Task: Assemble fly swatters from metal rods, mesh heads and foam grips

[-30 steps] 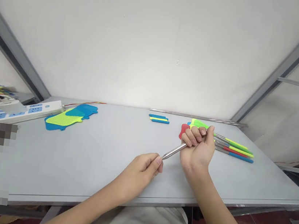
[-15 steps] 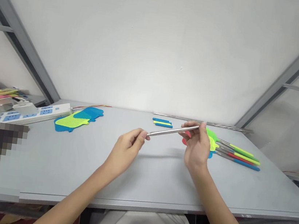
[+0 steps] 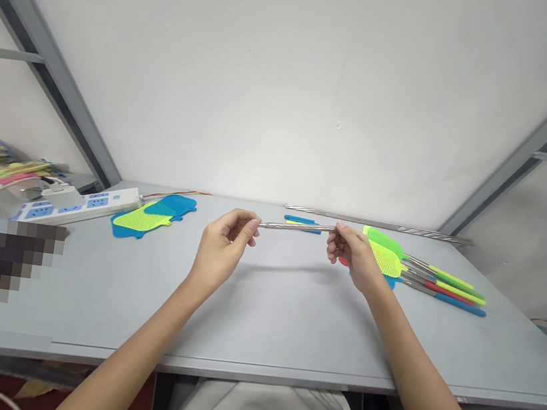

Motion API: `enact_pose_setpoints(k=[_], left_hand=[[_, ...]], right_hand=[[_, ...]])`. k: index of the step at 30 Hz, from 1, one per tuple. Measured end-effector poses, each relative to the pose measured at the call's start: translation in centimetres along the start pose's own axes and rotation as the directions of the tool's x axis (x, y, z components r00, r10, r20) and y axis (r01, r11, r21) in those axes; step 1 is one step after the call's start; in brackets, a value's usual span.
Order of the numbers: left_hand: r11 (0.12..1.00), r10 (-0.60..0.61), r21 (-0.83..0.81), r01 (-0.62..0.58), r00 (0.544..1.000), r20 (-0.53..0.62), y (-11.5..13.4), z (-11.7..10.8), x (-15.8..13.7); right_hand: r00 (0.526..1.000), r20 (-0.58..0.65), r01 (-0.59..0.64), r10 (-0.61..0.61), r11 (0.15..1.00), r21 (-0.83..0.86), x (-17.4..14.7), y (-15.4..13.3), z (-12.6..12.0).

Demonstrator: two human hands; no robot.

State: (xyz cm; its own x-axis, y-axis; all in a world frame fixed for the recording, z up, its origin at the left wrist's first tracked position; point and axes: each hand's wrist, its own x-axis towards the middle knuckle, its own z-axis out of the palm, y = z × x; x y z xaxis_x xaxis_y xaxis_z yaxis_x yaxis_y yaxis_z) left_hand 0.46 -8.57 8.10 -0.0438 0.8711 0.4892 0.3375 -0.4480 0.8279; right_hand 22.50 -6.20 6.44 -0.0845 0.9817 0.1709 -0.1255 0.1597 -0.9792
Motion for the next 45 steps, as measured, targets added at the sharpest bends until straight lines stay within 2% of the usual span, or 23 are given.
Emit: enact_pose_setpoints(k=[8, 13, 17, 22, 27, 30, 35, 38, 41, 43, 45], left_hand=[[0.998, -0.035, -0.059, 0.034, 0.999, -0.021, -1.3, 0.0, 0.8], [0.989, -0.081, -0.121, 0.081, 0.997, 0.001, -2.6, 0.2, 1.2], [0.957, -0.152, -0.249, 0.15, 0.988, 0.011, -3.9, 0.5, 1.3], [0.917, -0.211, -0.343, 0.205, 0.977, 0.022, -5.1, 0.5, 1.2], [0.872, -0.279, -0.41, 0.266, 0.96, 0.03, -5.3, 0.1, 1.4], [0.788, -0.392, -0.51, 0.344, 0.92, 0.014, -5.6, -0.4, 1.8], [0.584, -0.636, -0.635, 0.506, 0.771, 0.029, -6.7, -1.5, 2.6], [0.539, -0.695, -0.639, 0.549, 0.719, 0.032, -7.4, -1.9, 2.9], [0.478, -0.737, -0.688, 0.546, 0.675, 0.024, -7.9, -2.1, 3.2], [0.438, -0.77, -0.745, 0.503, 0.638, -0.021, -8.4, -2.3, 3.5], [0.435, -0.784, -0.782, 0.447, 0.614, -0.085, -9.1, -2.8, 3.8]], right_hand=[[0.994, 0.089, -0.072, 0.068, 0.996, 0.046, 0.2, 1.1, 0.1], [0.968, 0.129, -0.235, 0.213, 0.954, 0.187, 0.2, 1.1, 0.1], [0.949, 0.139, -0.304, 0.283, 0.939, 0.16, 0.3, 1.3, 0.1], [0.944, 0.134, -0.32, 0.303, 0.938, 0.132, 0.3, 1.7, 0.1], [0.947, 0.088, -0.322, 0.31, 0.926, 0.198, 0.6, 1.8, -0.3], [0.952, 0.035, -0.303, 0.304, 0.922, 0.242, 0.9, 2.2, -0.7], [0.958, -0.024, -0.272, 0.286, 0.93, 0.248, 1.2, 2.7, -1.2], [0.958, -0.036, -0.269, 0.285, 0.933, 0.238, 1.2, 2.7, -1.3], [0.955, -0.05, -0.272, 0.291, 0.933, 0.236, 1.3, 2.7, -1.3], [0.951, -0.056, -0.285, 0.305, 0.93, 0.232, 1.3, 2.7, -1.3], [0.949, -0.057, -0.291, 0.311, 0.929, 0.23, 1.4, 2.7, -1.4]])
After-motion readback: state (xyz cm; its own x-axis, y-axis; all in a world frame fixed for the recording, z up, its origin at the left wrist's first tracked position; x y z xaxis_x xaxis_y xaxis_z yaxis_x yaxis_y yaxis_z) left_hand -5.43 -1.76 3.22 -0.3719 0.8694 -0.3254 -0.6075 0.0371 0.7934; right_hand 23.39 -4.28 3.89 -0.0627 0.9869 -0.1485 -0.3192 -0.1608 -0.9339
